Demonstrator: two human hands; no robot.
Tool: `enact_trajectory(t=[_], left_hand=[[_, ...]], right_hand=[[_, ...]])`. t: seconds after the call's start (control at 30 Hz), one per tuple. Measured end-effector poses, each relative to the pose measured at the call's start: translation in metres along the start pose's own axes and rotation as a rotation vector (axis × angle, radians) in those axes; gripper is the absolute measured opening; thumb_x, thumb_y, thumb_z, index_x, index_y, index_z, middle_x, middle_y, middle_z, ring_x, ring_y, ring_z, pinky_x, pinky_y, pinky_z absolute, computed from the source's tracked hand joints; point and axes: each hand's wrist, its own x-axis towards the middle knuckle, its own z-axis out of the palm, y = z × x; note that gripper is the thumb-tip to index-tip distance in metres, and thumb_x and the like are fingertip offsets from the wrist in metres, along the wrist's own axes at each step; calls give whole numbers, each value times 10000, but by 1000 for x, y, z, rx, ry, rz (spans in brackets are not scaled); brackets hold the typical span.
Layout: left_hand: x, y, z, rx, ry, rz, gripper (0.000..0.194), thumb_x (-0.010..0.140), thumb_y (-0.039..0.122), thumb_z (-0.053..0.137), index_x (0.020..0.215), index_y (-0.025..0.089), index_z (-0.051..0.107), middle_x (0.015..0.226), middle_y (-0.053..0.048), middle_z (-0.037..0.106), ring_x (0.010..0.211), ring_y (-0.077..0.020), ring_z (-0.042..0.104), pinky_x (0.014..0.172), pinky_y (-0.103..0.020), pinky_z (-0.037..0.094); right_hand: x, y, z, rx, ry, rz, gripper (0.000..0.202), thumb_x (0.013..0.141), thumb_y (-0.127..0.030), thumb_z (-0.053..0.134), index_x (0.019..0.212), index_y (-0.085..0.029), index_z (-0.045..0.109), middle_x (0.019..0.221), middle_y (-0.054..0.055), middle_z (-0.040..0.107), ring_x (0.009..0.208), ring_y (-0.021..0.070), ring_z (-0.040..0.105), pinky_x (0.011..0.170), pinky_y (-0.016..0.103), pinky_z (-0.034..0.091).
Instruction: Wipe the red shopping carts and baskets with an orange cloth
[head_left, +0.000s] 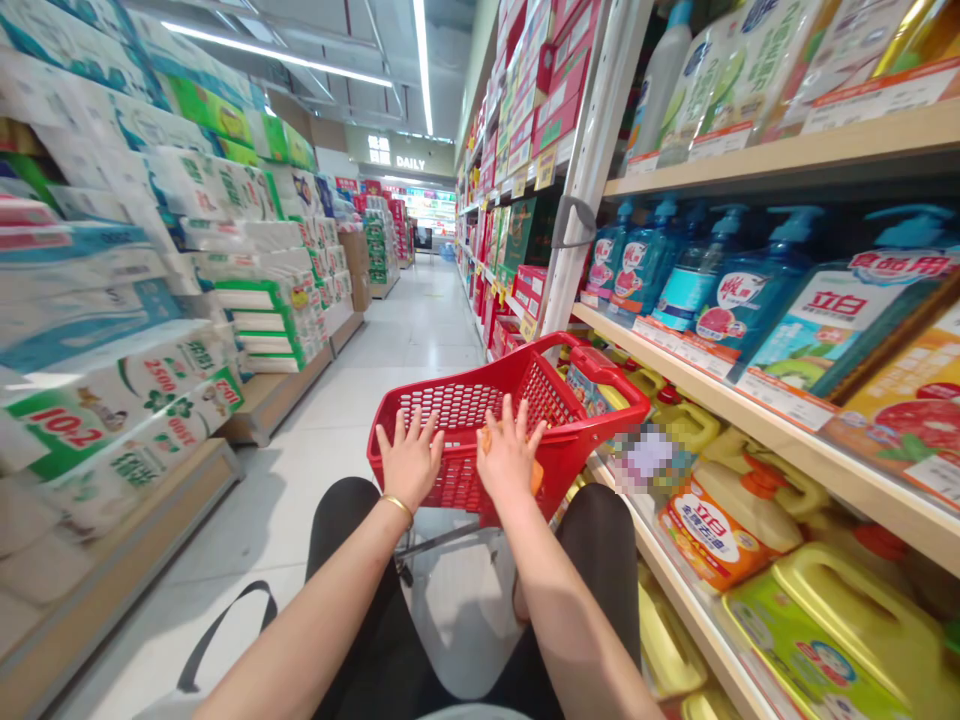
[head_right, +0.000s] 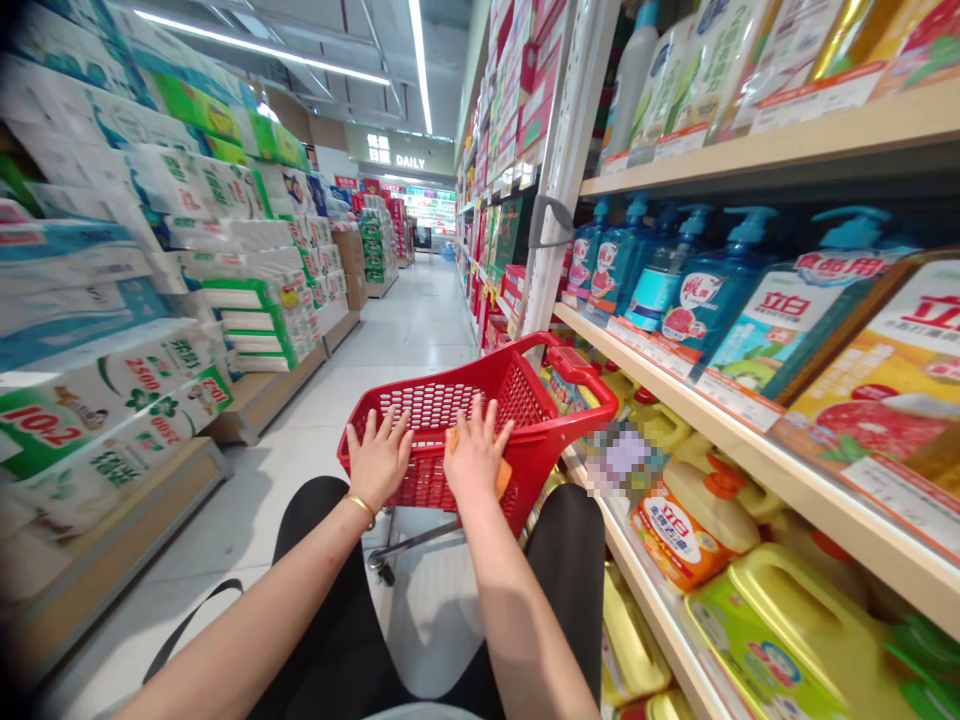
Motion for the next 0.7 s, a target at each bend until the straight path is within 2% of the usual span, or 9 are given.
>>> enact_trajectory(t=[0.07,0.1,0.27,0.33,0.4,0.5,0.57,0.63,0.7], left_hand=[[0,-2,1,5,2,4,556,1074,465,295,1570,284,469,1675,-68,381,1597,-363,210,1261,-703,38],[0,-2,1,5,6,7,555,1075,464,295,1569,282,471,1675,-69,379,1597,-364,210,1261,-703,39],[-3,1,2,-6,27,14,554,1078,458,294,1568,274,473,1666,-66,395,1593,-371,218,1261,-707,27],[-4,3,2,-10,27,0,549,1076,458,301,1568,283,474,1662,-61,403,1592,-372,221,1262,-707,29],[-4,3,1,-15,23,-10,548,1073,458,310,1564,283,479,1661,-62,403,1592,-376,221,1263,-706,39],[-3,2,0,-12,14,-3,553,1071,464,313,1563,277,482,1668,-66,389,1592,-379,220,1263,-703,57],[-2,1,-1,-4,9,7,554,1074,465,307,1563,274,482,1668,-69,389,1590,-379,226,1262,-702,66],[-2,1,-1,5,4,14,555,1077,464,296,1563,270,482,1664,-70,396,1587,-382,232,1259,-707,73],[-3,0,-1,6,5,18,555,1080,464,290,1565,272,478,1666,-66,395,1588,-381,229,1259,-707,74]], right_hand=[[-3,-9,5,29,-30,-65,479,1075,-413,407,1503,-269,568,1752,51,162,1620,343,56,1256,701,20],[-3,-5,3,24,-31,-67,479,1073,-420,414,1505,-281,565,1754,45,157,1620,347,57,1253,706,19],[3,63,-30,-121,87,168,478,1058,-424,454,1513,-318,553,1758,52,139,1610,413,38,1196,794,26],[6,72,-35,-148,123,221,485,1061,-419,449,1523,-306,542,1758,69,133,1609,418,34,1191,801,32],[4,59,-29,-121,106,190,481,1063,-411,446,1518,-293,550,1759,79,121,1611,410,33,1203,785,41],[-4,14,-7,-21,22,37,471,1063,-422,453,1504,-300,566,1761,63,118,1615,389,39,1226,752,50],[-9,-7,4,33,-22,-51,471,1061,-447,461,1503,-321,563,1759,44,135,1617,371,52,1239,731,52],[-9,-5,5,38,-26,-75,462,1057,-454,474,1493,-337,572,1758,32,141,1617,367,54,1240,728,52],[-5,21,-6,-10,19,-15,447,1053,-438,487,1476,-339,592,1758,35,143,1615,381,49,1228,748,45]])
